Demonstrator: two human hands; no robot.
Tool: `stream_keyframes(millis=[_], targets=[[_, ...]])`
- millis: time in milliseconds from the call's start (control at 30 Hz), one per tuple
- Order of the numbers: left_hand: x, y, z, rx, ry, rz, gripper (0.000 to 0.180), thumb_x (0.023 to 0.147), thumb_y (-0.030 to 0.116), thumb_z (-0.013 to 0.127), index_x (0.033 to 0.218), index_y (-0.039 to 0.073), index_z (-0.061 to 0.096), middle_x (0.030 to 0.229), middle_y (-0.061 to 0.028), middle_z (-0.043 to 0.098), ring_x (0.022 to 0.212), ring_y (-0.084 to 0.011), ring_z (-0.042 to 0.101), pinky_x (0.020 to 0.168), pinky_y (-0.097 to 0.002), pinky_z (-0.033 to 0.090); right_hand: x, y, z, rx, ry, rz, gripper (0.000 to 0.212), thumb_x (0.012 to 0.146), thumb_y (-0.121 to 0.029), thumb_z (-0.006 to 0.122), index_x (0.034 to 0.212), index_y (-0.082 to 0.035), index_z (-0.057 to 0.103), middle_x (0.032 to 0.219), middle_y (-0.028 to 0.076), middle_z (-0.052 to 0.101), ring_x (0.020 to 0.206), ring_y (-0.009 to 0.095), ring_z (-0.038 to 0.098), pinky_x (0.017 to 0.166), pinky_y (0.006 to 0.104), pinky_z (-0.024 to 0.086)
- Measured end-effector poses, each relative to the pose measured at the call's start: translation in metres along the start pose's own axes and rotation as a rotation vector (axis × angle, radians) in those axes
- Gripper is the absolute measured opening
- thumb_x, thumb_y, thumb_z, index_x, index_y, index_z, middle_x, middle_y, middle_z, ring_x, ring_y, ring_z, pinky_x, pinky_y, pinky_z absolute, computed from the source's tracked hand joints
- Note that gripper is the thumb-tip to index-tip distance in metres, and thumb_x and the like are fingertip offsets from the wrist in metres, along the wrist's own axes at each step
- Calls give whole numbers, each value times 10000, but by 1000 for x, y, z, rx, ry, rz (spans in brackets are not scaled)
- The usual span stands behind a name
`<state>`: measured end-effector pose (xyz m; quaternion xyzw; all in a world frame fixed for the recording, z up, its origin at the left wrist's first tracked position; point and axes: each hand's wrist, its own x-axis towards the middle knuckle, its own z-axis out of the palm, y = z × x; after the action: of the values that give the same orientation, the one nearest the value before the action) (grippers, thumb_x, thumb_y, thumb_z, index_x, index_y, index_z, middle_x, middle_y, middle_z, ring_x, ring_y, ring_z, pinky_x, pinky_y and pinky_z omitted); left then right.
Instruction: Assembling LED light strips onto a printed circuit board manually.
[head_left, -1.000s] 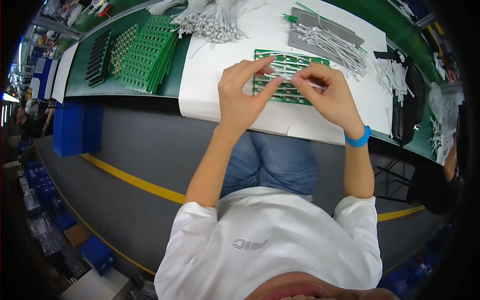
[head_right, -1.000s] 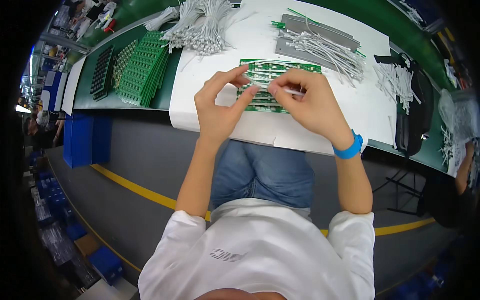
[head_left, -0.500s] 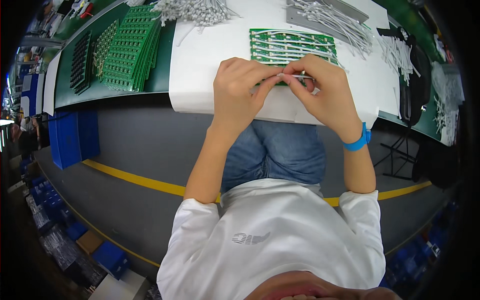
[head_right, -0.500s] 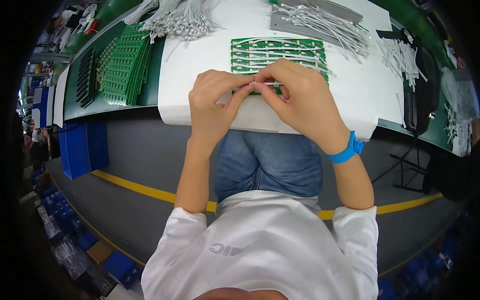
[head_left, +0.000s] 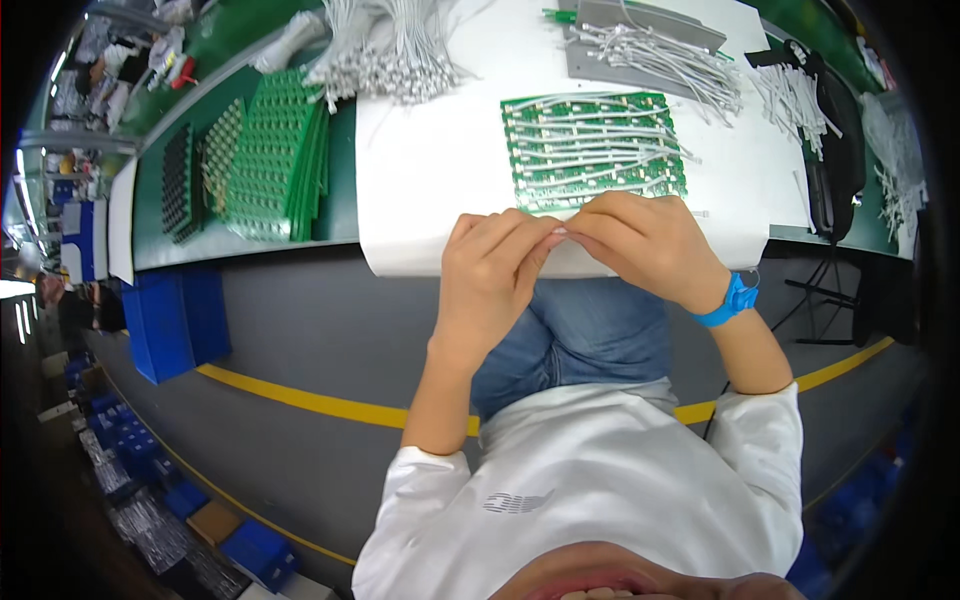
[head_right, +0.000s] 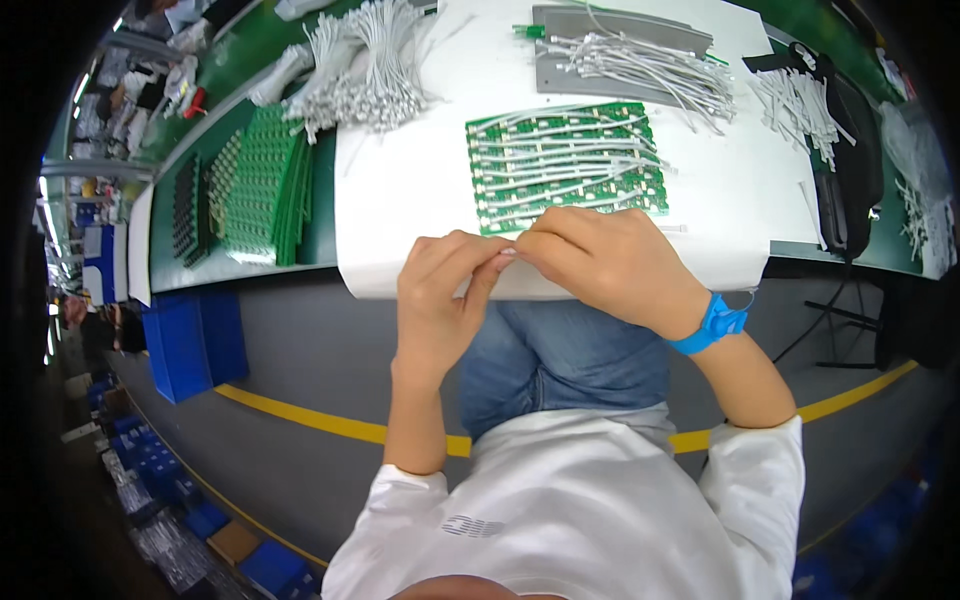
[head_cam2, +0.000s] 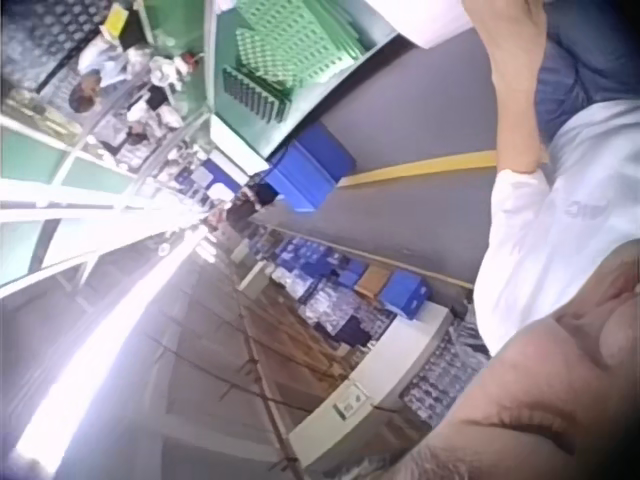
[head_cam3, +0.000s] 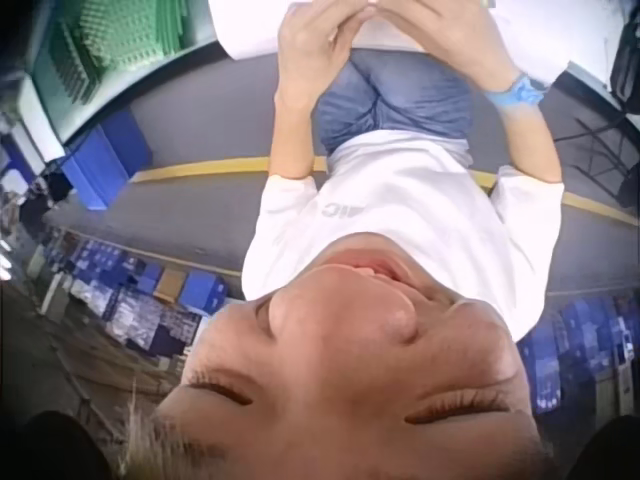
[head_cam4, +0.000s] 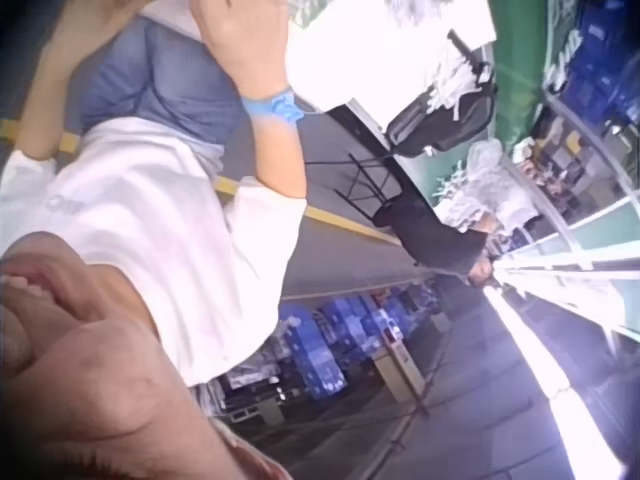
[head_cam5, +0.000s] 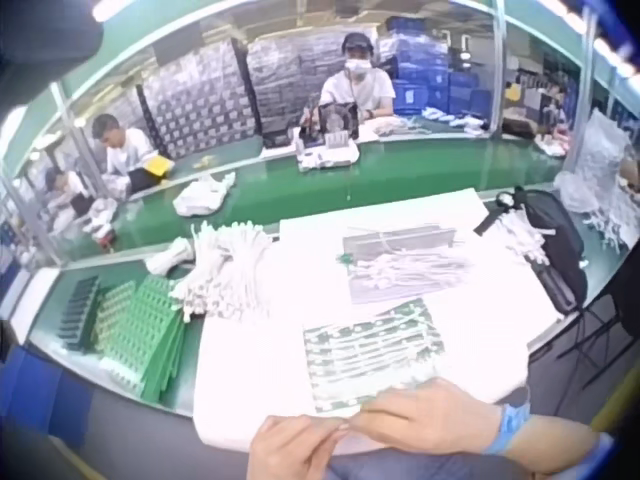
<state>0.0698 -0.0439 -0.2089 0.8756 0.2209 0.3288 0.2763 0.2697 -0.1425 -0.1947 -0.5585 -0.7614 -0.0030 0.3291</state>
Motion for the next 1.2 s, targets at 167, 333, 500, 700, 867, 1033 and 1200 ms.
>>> stream_keyframes(millis=[167,333,500,700,867,1033,1200], targets=[[11,-31,5,159,95,59,361,793,177,903,1133,111,800,1143,-38,744,1024,-247,655,866,-356,472,14,22,4,153,-33,210,123,892,-46,780,979,-27,696,922,113,691,787,286,722,663,358,575],[14,-44,16,233,32,132,499,757,292,927,1213,143,791,1325,-27,693,1220,-277,594,1014,-425,424,20,39,13,243,-45,339,94,908,-33,757,961,-5,684,946,131,709,849,319,733,749,404,584],[10,-43,19,267,12,73,383,815,317,896,1152,164,798,1312,-6,685,1218,-265,601,1038,-429,410,30,37,8,275,-24,396,72,918,-31,733,942,3,674,916,152,702,865,332,724,777,415,584],[15,-44,22,274,63,104,336,807,277,887,1111,156,810,1302,-18,704,1194,-263,616,1024,-417,416,36,44,11,192,-125,382,59,915,-27,699,923,3,650,939,145,675,866,338,702,763,411,573],[12,-47,22,282,47,85,334,829,304,880,1129,180,801,1323,1,685,1222,-265,605,1034,-429,412,34,41,16,168,-138,361,35,923,-50,661,922,-17,649,958,149,664,862,366,685,759,472,553],[13,-46,23,292,35,81,340,830,313,880,1136,186,802,1317,2,682,1217,-265,603,1033,-432,411,26,42,26,122,-64,338,98,943,-32,695,998,-17,616,981,135,636,849,342,690,736,434,554],[13,-44,22,293,57,89,358,812,284,885,1146,179,813,1332,-7,690,1221,-265,602,1037,-417,411,28,39,23,166,-75,376,37,951,-56,669,975,-32,655,1005,126,664,900,363,688,769,469,559]])
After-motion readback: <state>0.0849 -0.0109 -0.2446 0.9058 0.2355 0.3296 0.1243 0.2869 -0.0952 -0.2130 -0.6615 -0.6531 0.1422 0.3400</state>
